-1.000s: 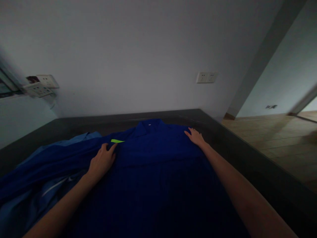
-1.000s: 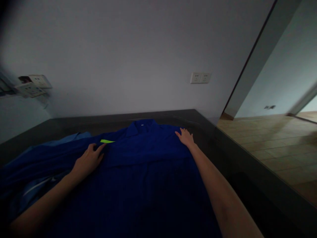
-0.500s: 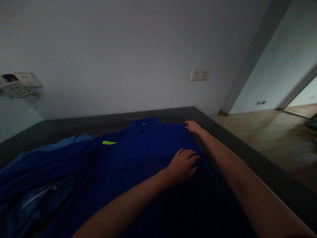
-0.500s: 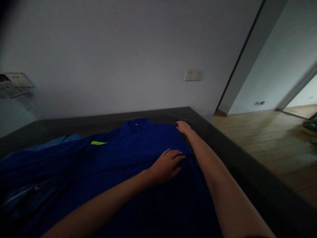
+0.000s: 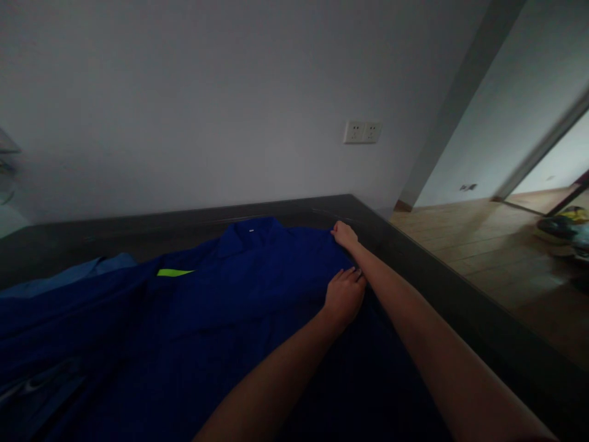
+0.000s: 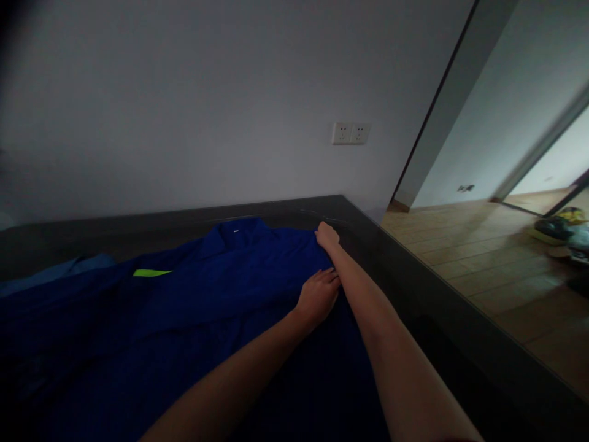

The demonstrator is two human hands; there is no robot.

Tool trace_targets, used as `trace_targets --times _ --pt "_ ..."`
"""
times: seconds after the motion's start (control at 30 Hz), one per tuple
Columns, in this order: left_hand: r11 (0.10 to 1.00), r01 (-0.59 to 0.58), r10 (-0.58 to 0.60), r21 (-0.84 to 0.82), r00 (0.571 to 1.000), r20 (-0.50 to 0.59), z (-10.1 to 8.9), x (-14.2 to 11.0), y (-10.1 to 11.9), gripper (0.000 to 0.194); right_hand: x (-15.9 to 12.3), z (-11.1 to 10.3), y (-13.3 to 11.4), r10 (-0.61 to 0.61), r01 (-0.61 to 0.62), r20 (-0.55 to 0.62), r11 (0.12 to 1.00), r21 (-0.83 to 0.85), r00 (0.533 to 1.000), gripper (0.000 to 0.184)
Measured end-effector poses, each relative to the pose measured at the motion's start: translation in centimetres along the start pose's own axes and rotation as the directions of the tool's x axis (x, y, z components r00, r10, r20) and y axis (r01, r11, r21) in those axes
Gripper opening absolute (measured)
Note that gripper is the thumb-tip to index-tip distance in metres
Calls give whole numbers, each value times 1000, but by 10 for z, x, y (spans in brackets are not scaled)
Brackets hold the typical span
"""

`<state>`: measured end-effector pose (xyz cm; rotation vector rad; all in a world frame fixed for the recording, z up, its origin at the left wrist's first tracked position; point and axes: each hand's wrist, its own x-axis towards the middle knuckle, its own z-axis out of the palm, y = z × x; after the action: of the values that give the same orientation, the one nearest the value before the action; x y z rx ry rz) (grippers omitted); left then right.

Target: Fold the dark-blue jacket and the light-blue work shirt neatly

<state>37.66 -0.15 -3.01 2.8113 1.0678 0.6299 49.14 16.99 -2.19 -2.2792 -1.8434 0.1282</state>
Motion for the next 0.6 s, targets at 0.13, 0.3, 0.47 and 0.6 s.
trace_targets --times 0.13,0.3,0.47,0.6 --pt "1000 14 -14 9 1000 -16 1 -2 0 36 -2 0 -5 -52 51 -24 999 -12 998 23" --pt "999 35 -35 -24 999 29 8 -6 -3 38 -13 -6 -4 -159 160 -25 987 15 987 22" --pt "995 -78 79 -59 997 24 8 -5 -5 45 -42 -40 19 -204 211 -81 973 90 976 24" --pt "949 -301 307 -90 950 55 1 -1 -6 33 -112 -76 54 -315 346 -153 897 276 937 18"
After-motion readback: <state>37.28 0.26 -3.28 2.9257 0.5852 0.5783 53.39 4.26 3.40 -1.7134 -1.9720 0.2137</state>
